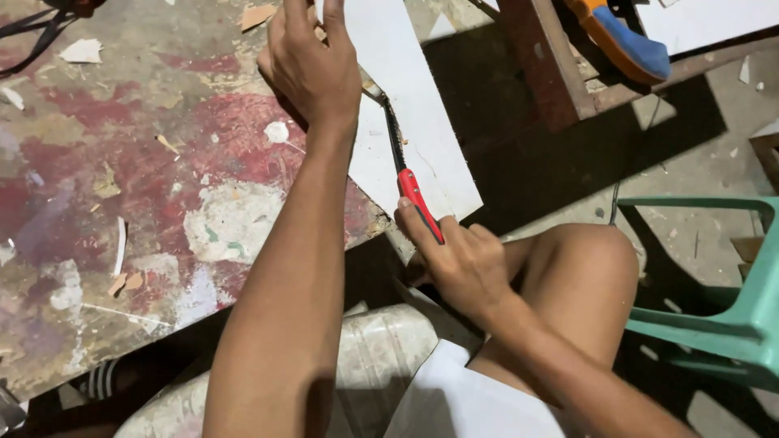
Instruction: Cutting a shape from a white board using a hand saw and sanding the edges for a smooth finish.
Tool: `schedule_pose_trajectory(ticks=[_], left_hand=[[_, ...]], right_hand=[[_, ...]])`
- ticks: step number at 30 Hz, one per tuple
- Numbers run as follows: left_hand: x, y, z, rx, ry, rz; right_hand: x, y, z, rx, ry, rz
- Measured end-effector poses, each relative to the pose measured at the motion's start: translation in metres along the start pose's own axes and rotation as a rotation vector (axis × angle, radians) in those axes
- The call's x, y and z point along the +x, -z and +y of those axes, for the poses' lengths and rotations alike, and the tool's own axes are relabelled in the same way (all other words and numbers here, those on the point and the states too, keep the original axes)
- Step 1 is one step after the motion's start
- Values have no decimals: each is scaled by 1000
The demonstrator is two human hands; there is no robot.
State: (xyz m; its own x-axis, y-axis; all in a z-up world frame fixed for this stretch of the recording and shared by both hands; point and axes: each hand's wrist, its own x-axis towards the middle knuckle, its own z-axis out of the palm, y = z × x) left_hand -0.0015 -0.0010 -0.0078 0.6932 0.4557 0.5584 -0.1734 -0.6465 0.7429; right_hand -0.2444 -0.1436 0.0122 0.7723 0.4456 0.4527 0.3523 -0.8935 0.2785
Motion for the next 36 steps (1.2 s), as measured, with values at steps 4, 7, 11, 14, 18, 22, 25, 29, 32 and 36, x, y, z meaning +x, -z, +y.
schedule_pose_trajectory(ticks=[4, 7, 11, 14, 18, 22, 25, 29, 32, 36], left_hand=[[0, -1, -2, -22, 8, 27], [3, 6, 2, -18, 73, -42], [1, 9, 5, -46, 80, -82], [11, 13, 9, 34, 131, -109], [7, 0, -5, 53, 139, -108], [6, 19, 15, -1, 149, -128], [7, 10, 11, 52, 168, -113], [6, 8, 12, -1, 233, -2], [8, 8, 12, -20, 235, 29], [11, 4, 12, 21, 319, -24]], right_hand=[[5, 4, 9, -63, 162, 47], [2, 5, 8, -4, 147, 1], [6, 24, 1, 45, 114, -11], [13, 23, 26, 79, 238, -58], [10, 32, 56, 48, 425, -135], [-27, 72, 33, 308, 5, -427], [-26, 134, 14, 839, -328, -274], [-23, 181, -18, 757, -940, -243], [-50, 188, -12, 534, -1006, -190], [-92, 190, 15, 622, -1124, -546]])
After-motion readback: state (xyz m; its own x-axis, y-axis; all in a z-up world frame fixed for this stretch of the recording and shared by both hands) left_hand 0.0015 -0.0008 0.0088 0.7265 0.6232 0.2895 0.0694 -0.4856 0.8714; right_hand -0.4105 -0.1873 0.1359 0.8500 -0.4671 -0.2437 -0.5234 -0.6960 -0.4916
